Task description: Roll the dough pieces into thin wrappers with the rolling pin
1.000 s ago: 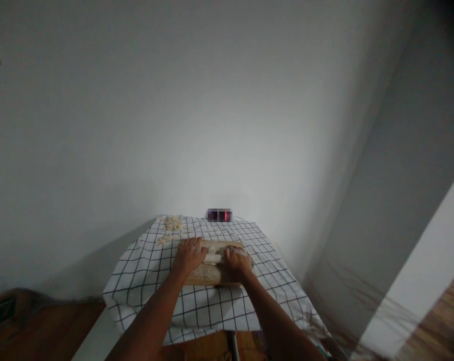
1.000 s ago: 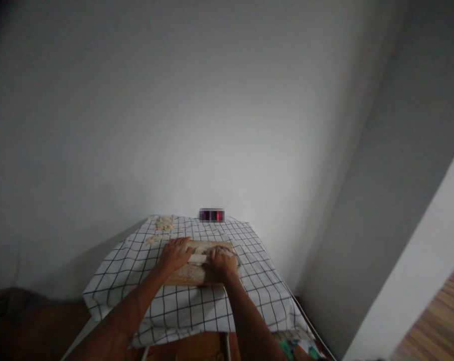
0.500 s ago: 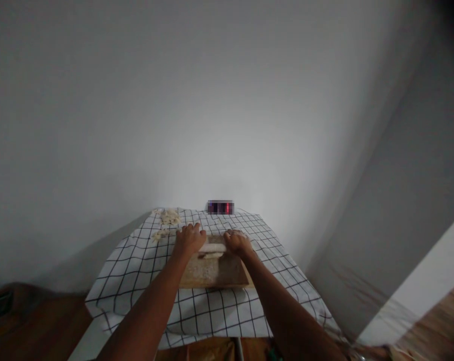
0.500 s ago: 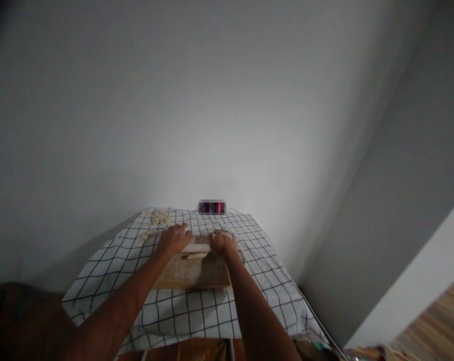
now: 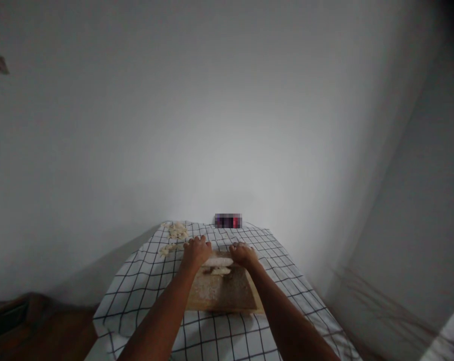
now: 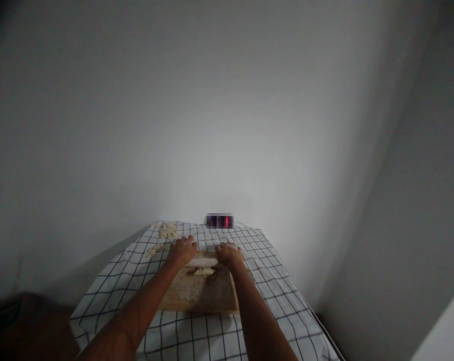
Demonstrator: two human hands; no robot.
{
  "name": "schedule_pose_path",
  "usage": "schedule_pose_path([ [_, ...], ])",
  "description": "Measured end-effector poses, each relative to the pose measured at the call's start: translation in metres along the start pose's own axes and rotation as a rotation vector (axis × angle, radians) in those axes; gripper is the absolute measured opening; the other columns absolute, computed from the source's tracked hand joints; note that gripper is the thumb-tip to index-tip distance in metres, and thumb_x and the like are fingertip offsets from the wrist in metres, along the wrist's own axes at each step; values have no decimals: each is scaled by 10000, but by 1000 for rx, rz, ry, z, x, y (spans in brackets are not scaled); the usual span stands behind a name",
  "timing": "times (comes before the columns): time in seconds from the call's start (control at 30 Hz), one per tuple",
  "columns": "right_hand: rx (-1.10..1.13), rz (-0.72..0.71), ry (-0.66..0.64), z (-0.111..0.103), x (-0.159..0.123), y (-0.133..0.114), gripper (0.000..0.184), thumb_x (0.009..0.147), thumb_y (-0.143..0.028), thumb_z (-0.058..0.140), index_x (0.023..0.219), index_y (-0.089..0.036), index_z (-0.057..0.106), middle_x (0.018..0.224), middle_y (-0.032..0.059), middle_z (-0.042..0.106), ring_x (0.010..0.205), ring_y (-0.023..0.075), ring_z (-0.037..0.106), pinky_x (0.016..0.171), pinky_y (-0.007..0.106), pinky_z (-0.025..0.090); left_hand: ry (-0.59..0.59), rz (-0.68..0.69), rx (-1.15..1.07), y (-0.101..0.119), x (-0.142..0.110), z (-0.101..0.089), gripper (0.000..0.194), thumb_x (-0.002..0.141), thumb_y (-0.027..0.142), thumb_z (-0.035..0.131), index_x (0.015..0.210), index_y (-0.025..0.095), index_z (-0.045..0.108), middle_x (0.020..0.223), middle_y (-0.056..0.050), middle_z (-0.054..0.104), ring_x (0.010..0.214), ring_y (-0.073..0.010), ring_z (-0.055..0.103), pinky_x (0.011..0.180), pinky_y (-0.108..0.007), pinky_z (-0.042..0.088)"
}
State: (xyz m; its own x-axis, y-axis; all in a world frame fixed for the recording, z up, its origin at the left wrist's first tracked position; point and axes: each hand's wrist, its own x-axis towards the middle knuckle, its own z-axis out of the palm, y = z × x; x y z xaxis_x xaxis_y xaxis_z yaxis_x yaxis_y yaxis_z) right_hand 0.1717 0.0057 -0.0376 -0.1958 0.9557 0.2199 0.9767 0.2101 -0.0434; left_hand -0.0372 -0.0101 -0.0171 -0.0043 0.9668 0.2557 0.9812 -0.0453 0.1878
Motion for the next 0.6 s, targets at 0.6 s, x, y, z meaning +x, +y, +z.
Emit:
schedule_pose_path([
  [0.6, -136, -56, -5, -10, -64, -11, 446, 1166, -188, 341, 1361, -177, 742, 1304, 207, 796, 1229, 344, 766, 1002, 473, 606, 102, 126, 4, -6, -61, 6, 427, 1111, 242, 401, 1316, 122, 756, 1364, -234, 742, 1347, -387, 620, 1129, -511, 485],
])
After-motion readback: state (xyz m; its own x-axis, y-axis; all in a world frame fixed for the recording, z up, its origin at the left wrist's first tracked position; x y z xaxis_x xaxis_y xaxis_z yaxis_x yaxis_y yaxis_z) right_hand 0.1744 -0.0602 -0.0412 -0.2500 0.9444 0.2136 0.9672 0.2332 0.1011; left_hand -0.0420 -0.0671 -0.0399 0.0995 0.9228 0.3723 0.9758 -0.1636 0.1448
